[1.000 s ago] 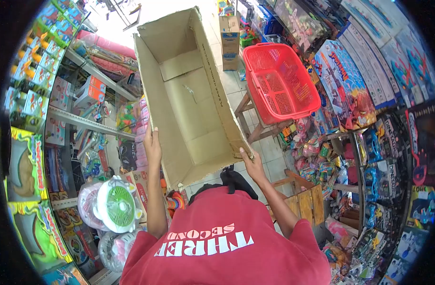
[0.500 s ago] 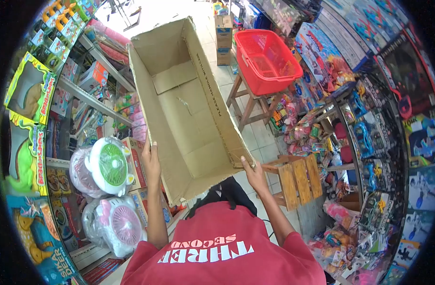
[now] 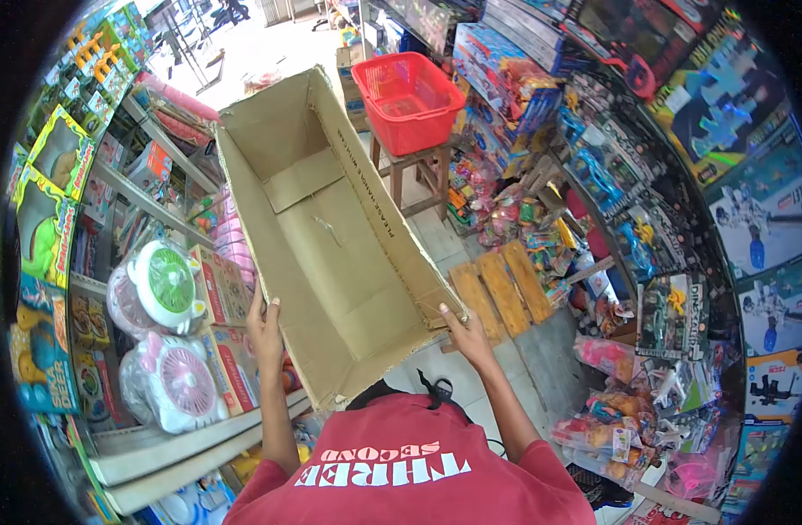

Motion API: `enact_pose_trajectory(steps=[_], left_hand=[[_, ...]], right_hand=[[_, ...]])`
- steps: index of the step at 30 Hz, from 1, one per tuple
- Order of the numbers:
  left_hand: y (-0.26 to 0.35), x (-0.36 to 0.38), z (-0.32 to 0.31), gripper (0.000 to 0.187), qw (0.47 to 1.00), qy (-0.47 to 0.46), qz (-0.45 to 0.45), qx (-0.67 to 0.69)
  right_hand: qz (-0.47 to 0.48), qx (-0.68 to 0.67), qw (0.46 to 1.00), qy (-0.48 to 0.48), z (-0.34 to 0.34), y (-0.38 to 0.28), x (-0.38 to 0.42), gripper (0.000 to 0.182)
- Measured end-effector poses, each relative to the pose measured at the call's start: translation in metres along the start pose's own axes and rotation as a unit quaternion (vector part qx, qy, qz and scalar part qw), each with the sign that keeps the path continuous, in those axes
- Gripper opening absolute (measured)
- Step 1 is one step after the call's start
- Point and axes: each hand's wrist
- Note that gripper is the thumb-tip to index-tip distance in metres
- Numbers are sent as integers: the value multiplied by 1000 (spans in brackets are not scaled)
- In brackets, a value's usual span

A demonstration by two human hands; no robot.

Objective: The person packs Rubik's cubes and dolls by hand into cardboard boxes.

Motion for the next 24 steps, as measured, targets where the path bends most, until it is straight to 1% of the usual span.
enact_pose_trajectory(steps=[3, 4, 7, 8, 10, 12, 14, 17, 18, 23, 24], left_hand=[[17, 51, -17, 49, 1000, -9, 12, -7], [23, 66, -23, 49, 1000, -8, 11, -5], [36, 103, -40, 50, 1000, -20, 9, 3], [40, 113, -45, 50, 999, -32, 11, 6], [48, 130, -54, 52, 999, -46, 11, 10], [54, 143, -63, 52, 997, -69, 15, 21], [59, 151, -72, 54, 995, -92, 16, 40], [66, 159, -90, 55, 995, -101, -11, 19], [63, 159, -96, 56, 993, -114, 13, 21], [26, 162, -137, 58, 987, -160, 13, 30], [22, 165, -144, 58, 985, -170, 16, 32]], right_hand=[[9, -27, 999, -46, 53, 7, 27, 44], [54, 26, 998, -13, 71, 31, 29, 41], [64, -11, 998, -2, 106, 31, 58, 38], [85, -2, 996, 5, 117, 36, 64, 38], [59, -21, 998, 22, 139, 37, 80, 38], [40, -18, 998, 36, 160, 44, 91, 39], [54, -31, 995, 74, 172, 46, 102, 39], [50, -36, 993, 105, 187, 49, 114, 42], [50, -43, 992, 112, 191, 48, 116, 43], [62, -50, 981, 179, 212, 52, 126, 44], [35, -57, 981, 181, 217, 56, 128, 44]])
Point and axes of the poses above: each hand's wrist, its own x-axis away from the middle knuckle, its own z-axis out of the back of the hand, y = z × x, and after that the axes turned 7 degrees about y, right-handed
